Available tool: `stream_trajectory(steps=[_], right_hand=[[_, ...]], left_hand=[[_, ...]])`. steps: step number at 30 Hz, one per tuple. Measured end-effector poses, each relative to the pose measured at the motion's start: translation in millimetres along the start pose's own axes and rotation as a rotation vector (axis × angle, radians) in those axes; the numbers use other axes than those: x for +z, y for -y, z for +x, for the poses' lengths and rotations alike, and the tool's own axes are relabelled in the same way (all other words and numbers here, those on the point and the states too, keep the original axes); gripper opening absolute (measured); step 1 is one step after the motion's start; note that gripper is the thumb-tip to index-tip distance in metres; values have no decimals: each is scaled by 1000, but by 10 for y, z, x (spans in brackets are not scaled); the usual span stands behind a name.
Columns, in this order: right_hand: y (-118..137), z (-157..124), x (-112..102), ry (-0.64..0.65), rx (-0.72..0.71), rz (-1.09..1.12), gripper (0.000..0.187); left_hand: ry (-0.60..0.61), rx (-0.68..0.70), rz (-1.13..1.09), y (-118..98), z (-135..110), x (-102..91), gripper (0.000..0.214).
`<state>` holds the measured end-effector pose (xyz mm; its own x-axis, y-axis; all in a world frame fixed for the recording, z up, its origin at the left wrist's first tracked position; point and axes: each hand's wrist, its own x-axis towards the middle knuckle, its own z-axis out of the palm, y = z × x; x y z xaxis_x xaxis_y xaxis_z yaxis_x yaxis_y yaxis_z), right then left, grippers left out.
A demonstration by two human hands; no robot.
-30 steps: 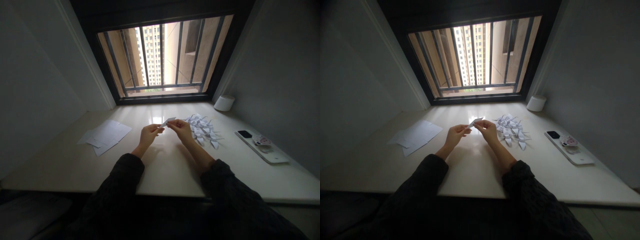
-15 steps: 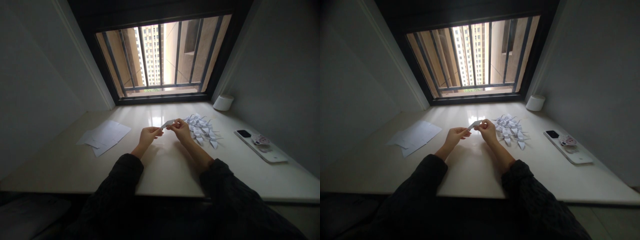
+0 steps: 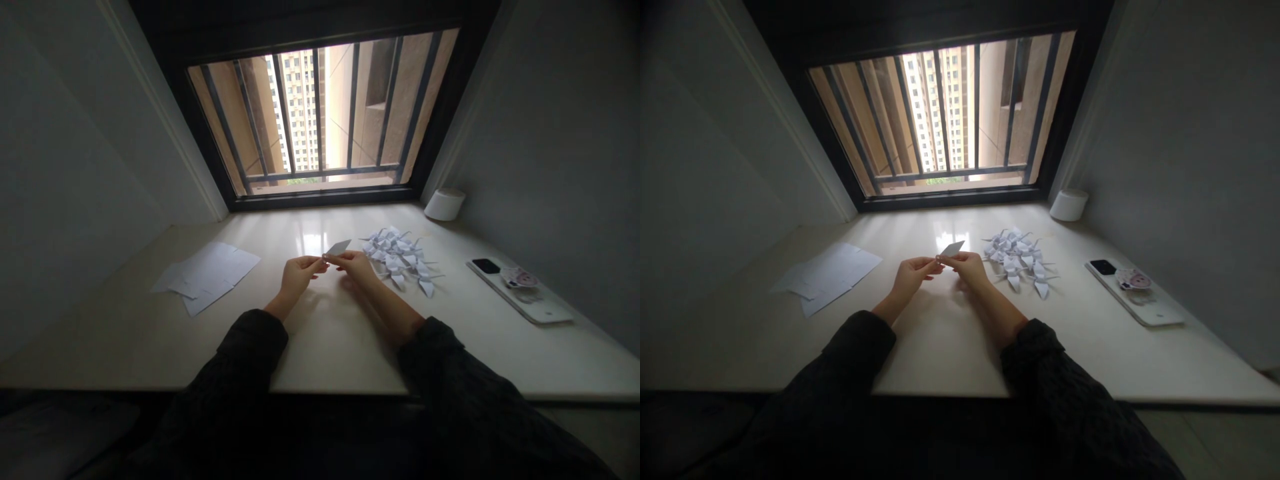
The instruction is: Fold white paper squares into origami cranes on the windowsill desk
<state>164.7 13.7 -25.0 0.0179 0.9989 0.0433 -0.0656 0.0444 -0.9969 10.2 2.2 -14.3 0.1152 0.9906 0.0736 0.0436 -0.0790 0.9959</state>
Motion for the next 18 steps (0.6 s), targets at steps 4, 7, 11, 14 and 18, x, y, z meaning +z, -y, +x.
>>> stream_trajectory(steps=[4, 7, 11, 14, 18], right_hand=[[18, -1, -4, -31, -1, 6, 31], [55, -3, -17, -25, 6, -13, 29], [89, -7, -49, 17, -9, -27, 28], [94, 0, -76, 57, -21, -34, 30], [95, 16, -95, 81, -19, -33, 32]], left_hand=[[6, -5, 2, -16, -2, -4, 39], [3, -19, -5, -26, 2, -4, 38], [-7, -32, -2, -34, 6, -7, 37], [-10, -43, 3, -42, 4, -18, 37], [-20, -48, -13, -43, 7, -29, 38]])
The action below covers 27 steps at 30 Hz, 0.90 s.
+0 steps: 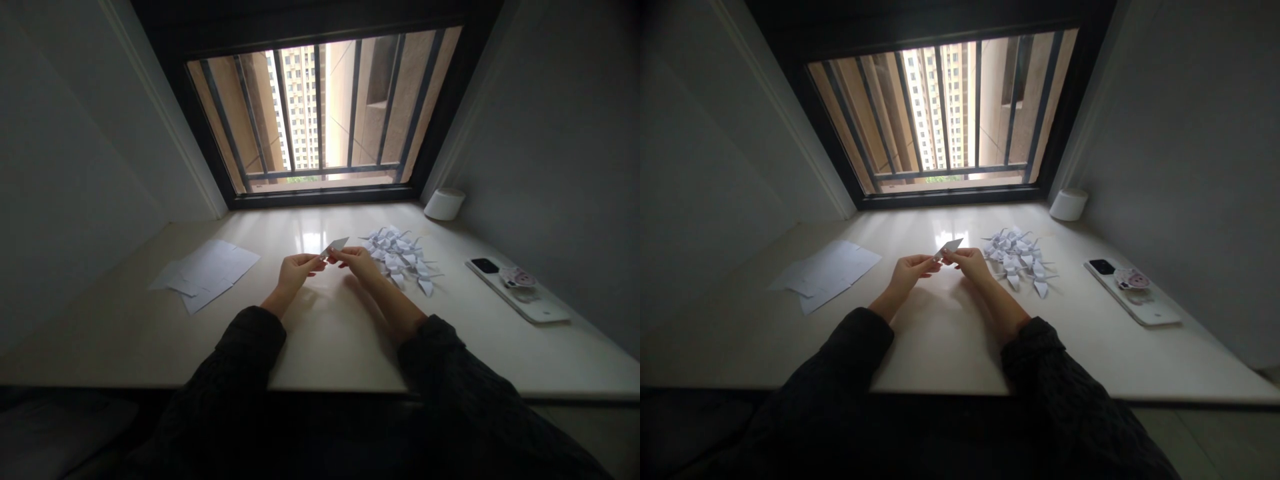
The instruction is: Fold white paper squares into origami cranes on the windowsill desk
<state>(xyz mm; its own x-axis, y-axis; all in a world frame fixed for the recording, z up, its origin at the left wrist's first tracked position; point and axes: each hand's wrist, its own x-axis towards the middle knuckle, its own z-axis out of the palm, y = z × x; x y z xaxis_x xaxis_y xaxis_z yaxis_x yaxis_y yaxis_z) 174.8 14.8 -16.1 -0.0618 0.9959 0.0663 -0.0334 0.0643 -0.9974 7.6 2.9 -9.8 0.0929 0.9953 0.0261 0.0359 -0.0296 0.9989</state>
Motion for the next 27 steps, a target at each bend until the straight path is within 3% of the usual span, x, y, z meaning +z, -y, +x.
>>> stream_trajectory(steps=[6, 16, 18, 23, 27], right_hand=[[-2, 5, 1, 13, 13, 12, 33], [40, 2, -76, 217, 124, 102, 44], [50, -13, -41, 182, 107, 87, 45], [2, -21, 90, -88, 67, 29, 41], [-30, 0, 109, -204, 59, 57, 37]], left_hand=[[3, -7, -4, 4, 12, -3, 39], [-28, -53, 40, 21, 0, -41, 40], [-37, -48, 49, 40, -4, -36, 40], [14, -26, 82, 65, -2, 2, 38], [39, 6, 100, 51, -3, 24, 36]])
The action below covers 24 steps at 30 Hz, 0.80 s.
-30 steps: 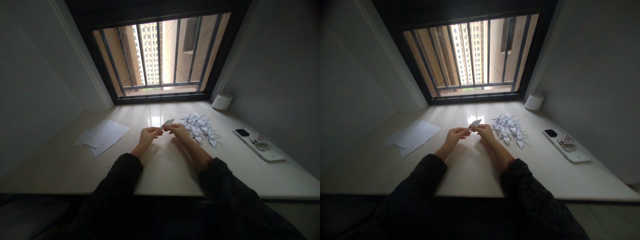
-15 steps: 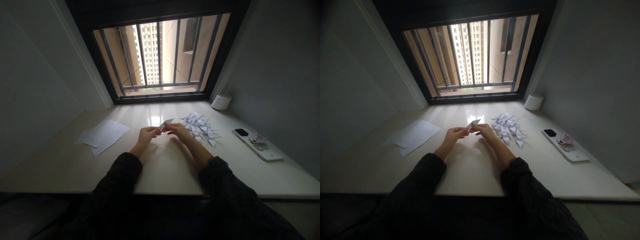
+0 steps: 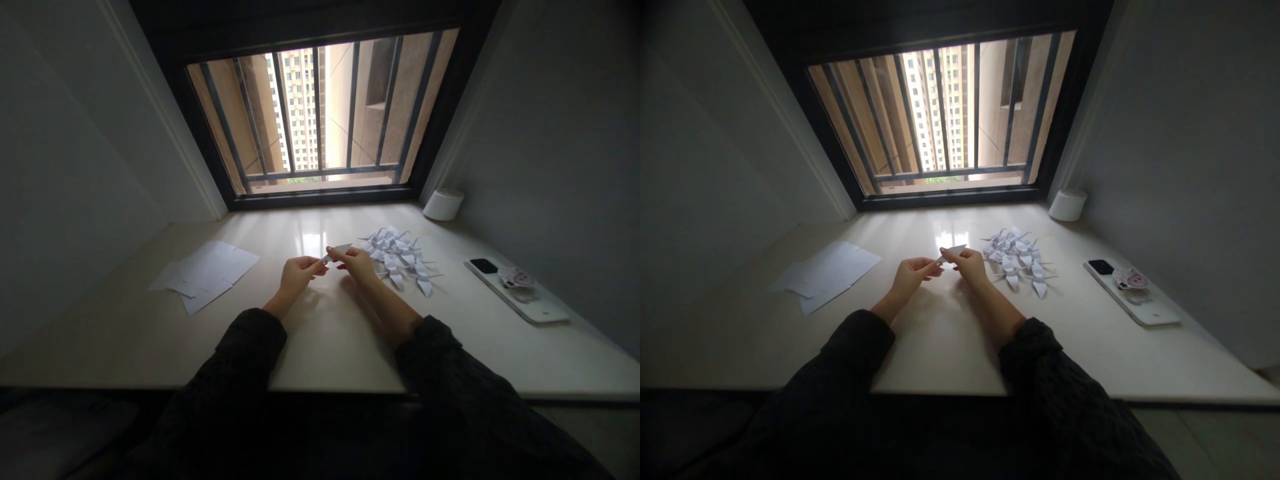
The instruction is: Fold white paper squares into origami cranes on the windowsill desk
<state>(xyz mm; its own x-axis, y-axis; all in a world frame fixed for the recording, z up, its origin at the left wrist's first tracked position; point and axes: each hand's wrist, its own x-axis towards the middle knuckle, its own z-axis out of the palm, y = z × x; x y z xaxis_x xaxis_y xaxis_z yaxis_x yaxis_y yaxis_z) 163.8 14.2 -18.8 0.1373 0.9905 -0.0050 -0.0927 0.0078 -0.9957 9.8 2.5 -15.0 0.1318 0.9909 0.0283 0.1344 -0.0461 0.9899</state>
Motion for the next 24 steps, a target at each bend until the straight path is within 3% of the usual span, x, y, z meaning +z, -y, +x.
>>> stream_trajectory(steps=[3, 12, 19, 24], right_hand=[[35, 2, -21, -30, -3, -11, 37], [82, -8, -72, 54, -36, -35, 41], [5, 34, -66, -46, -139, -159, 45], [36, 15, -48, 96, -42, -84, 40]], left_hand=[[-3, 7, -1, -19, -6, 1, 35], [11, -26, 0, -27, -18, -15, 33], [37, -76, -1, 9, 0, -21, 37], [-24, -33, -39, -25, -28, 0, 38]])
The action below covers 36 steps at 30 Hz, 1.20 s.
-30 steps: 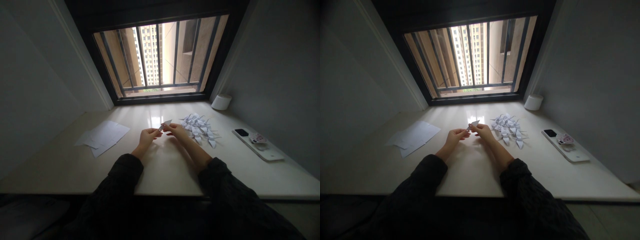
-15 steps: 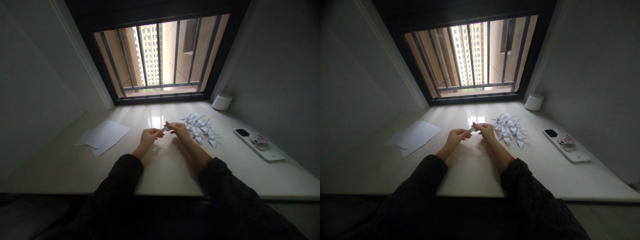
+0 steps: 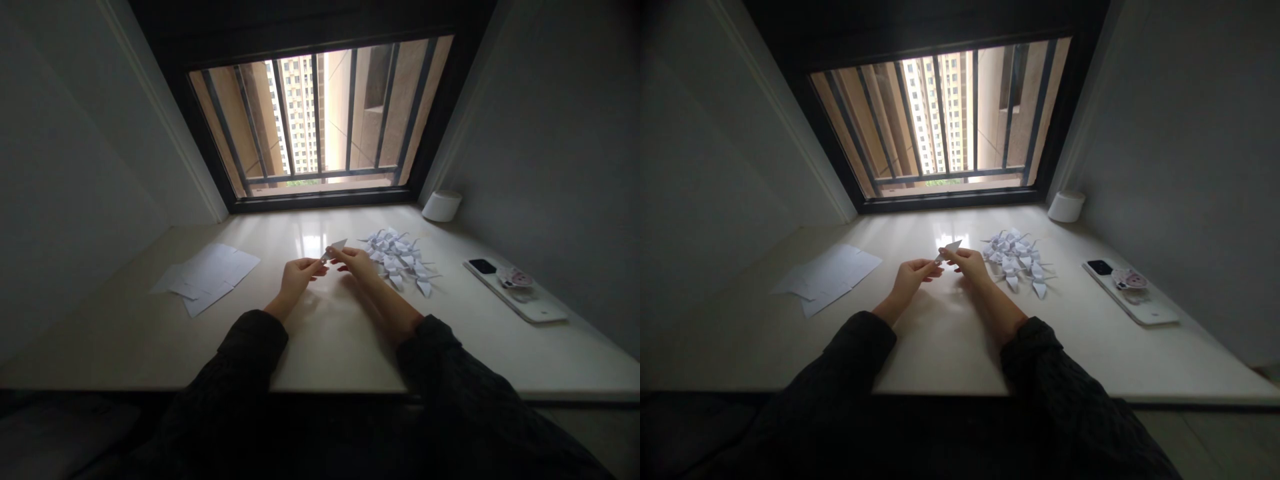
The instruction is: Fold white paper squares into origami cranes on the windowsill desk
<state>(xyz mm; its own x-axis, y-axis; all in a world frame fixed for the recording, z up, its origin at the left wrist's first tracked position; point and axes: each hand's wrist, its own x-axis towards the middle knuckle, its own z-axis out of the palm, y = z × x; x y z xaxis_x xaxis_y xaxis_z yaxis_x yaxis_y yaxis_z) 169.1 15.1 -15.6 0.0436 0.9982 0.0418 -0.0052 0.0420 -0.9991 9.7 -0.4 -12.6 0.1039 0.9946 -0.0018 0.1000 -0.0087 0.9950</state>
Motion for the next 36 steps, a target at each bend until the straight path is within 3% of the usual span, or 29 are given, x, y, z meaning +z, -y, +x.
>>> stream_trajectory(steps=[2, 11, 19, 25, 30, 36], right_hand=[[1, -9, 17, 28, 6, -6, 38], [-33, -9, 16, -68, -76, -37, 38], [-32, -5, 31, -72, -91, -62, 38], [-5, 7, -14, -110, -104, -58, 38], [-40, -1, -9, 63, -95, -58, 41], [-59, -67, 53, 386, -58, -4, 41]], left_hand=[[-11, 25, 8, -14, -14, 16, 39], [-89, 79, 93, -6, -21, 53, 39], [-84, 67, 113, 32, -8, 67, 41], [-47, 139, 126, 49, 15, 13, 44], [-54, 141, 8, -21, 90, -95, 56], [56, 206, 108, -10, 101, -102, 43]])
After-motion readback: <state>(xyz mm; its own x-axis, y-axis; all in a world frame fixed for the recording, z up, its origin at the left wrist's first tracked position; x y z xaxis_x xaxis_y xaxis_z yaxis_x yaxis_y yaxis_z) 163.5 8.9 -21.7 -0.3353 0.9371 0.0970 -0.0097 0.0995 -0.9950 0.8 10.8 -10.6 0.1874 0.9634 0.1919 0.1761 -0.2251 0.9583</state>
